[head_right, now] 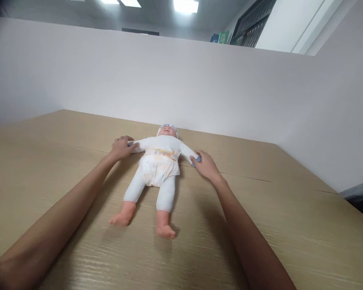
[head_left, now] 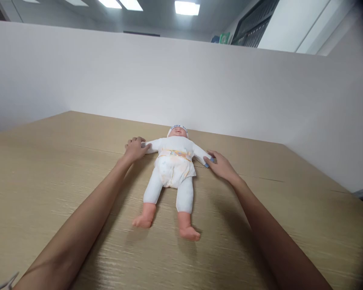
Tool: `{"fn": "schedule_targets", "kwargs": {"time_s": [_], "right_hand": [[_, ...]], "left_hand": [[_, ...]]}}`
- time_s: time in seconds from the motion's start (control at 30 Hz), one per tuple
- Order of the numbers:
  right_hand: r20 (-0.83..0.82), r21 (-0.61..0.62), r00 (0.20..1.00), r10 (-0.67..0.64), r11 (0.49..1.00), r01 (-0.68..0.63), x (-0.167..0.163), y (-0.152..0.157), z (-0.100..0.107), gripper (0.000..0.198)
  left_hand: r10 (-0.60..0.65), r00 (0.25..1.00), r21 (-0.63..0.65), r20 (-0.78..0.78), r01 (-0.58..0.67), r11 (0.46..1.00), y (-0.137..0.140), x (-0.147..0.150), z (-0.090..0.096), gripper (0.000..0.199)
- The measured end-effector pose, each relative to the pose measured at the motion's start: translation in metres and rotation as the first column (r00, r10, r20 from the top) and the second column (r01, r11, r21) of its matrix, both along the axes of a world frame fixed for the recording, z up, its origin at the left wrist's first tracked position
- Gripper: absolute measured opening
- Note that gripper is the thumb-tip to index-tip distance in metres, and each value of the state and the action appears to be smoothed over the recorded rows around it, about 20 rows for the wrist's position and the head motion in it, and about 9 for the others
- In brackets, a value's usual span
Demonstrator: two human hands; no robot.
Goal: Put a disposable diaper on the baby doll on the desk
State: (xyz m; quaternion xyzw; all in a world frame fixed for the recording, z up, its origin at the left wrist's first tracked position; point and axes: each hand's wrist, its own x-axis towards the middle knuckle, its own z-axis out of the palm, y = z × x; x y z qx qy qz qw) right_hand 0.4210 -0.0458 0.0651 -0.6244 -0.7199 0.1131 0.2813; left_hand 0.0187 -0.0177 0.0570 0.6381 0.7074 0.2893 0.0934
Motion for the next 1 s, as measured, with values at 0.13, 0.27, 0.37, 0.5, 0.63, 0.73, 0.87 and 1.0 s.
{"fn": "schedule_targets", "kwargs": {"time_s": [0.13,0.27,0.37,0.5,0.63,0.73,0.87,1.0], "right_hand": [[0.060,-0.038,0.998,0.011,0.999,-0.009,-0.005,0.001,-0.009,0.043],[0.057,-0.065,0.998,0.011,0.998,-0.007,-0.024,0.002,-0.015,0.037],[-0.003,-0.045,1.000,0.022,0.999,-0.022,-0.044,0.002,-0.019,0.041],[-0.109,-0.003,0.994,0.009,1.000,-0.009,-0.059,-0.008,-0.012,0.045],[-0.184,0.020,0.982,0.046,0.999,-0.043,-0.055,-0.044,0.015,0.049],[-0.257,0.026,0.963,0.084,0.996,-0.080,-0.048,-0.096,0.042,0.051],[-0.342,0.005,0.922,0.180,0.982,-0.189,-0.038,-0.195,0.079,0.046],[-0.286,-0.033,0.918,0.274,0.955,-0.295,-0.022,-0.295,0.100,0.043]], "left_hand": [[-0.011,0.997,-0.051,-0.080,0.007,0.999,0.004,-0.008,-0.009,0.056],[-0.070,0.998,-0.154,0.004,0.070,0.986,0.003,0.005,-0.006,0.061],[-0.153,0.983,-0.212,0.104,0.172,0.962,-0.001,0.021,-0.001,0.055],[-0.176,0.971,-0.167,0.164,0.203,0.965,-0.021,0.033,0.017,0.048],[-0.162,0.961,-0.116,0.223,0.191,0.975,-0.074,0.035,0.048,0.047],[-0.153,0.935,-0.092,0.319,0.191,0.977,-0.144,0.039,0.066,0.050],[-0.136,0.952,0.046,0.274,0.128,0.991,-0.281,0.042,0.055,0.048],[-0.257,0.958,0.181,0.125,0.233,0.955,-0.422,0.032,0.001,0.050]]}}
